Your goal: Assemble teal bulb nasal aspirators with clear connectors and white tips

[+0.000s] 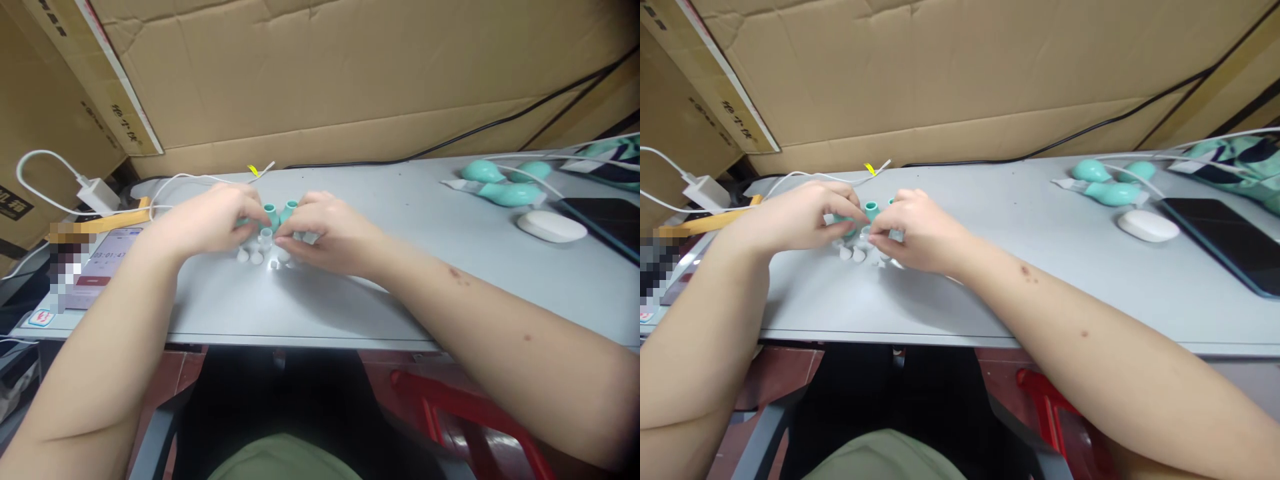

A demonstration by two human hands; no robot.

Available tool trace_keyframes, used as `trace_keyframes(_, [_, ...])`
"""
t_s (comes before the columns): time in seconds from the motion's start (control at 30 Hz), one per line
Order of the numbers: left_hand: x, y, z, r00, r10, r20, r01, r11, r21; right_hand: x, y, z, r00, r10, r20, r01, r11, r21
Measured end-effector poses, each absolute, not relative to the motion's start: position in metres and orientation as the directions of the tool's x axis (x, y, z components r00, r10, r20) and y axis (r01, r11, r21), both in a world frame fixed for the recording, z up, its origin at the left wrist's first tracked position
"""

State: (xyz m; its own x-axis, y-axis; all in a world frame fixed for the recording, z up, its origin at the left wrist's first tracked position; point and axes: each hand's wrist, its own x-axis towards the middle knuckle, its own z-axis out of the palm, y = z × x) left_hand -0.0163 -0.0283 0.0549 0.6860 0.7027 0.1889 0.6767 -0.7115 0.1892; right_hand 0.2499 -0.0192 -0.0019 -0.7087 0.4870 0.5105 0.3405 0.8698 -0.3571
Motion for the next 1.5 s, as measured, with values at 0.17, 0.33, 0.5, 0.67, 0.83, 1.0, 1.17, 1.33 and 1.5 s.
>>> trace_keyframes(0.17, [-0.013,-0.020,0.046,0.704,0.703,0.101,0.681,-0.709,0.182,0.254,-0.015,0.000,-0.681,0.514,0.522,0.356,0.855,-0.377])
trace_keyframes(0.33, [-0.012,-0.018,0.044,0.713,0.693,0.108,0.668,-0.718,0.197,0.251,-0.017,-0.001,-0.740,0.420,0.526,0.266,0.900,-0.345])
trace_keyframes(0.5, [-0.009,-0.022,0.047,0.684,0.727,0.057,0.700,-0.677,0.228,0.252,-0.015,-0.005,-0.744,0.348,0.570,0.204,0.931,-0.302])
trace_keyframes(0.67, [-0.006,-0.033,0.059,0.603,0.776,0.185,0.670,-0.619,0.411,0.252,-0.014,-0.005,-0.639,0.431,0.638,0.239,0.899,-0.368])
trace_keyframes(0.83, [0.001,-0.038,0.056,0.438,0.875,0.206,0.569,-0.447,0.690,0.245,-0.019,-0.004,-0.492,0.589,0.641,0.225,0.798,-0.560])
trace_keyframes(1.0, [0.009,-0.040,0.050,0.367,0.887,0.281,0.420,-0.427,0.801,0.239,-0.023,-0.004,-0.386,0.670,0.634,0.079,0.709,-0.701])
trace_keyframes(1.17, [0.008,-0.036,0.047,0.423,0.825,0.375,0.307,-0.520,0.797,0.239,-0.018,-0.003,-0.371,0.693,0.618,-0.096,0.633,-0.768])
trace_keyframes(1.33, [0.009,-0.032,0.041,0.404,0.797,0.449,0.249,-0.568,0.785,0.240,-0.015,-0.003,-0.294,0.637,0.713,-0.126,0.713,-0.689])
trace_keyframes(1.5, [0.011,-0.031,0.039,0.433,0.774,0.461,0.244,-0.594,0.767,0.244,-0.014,-0.003,-0.294,0.568,0.769,0.007,0.806,-0.592])
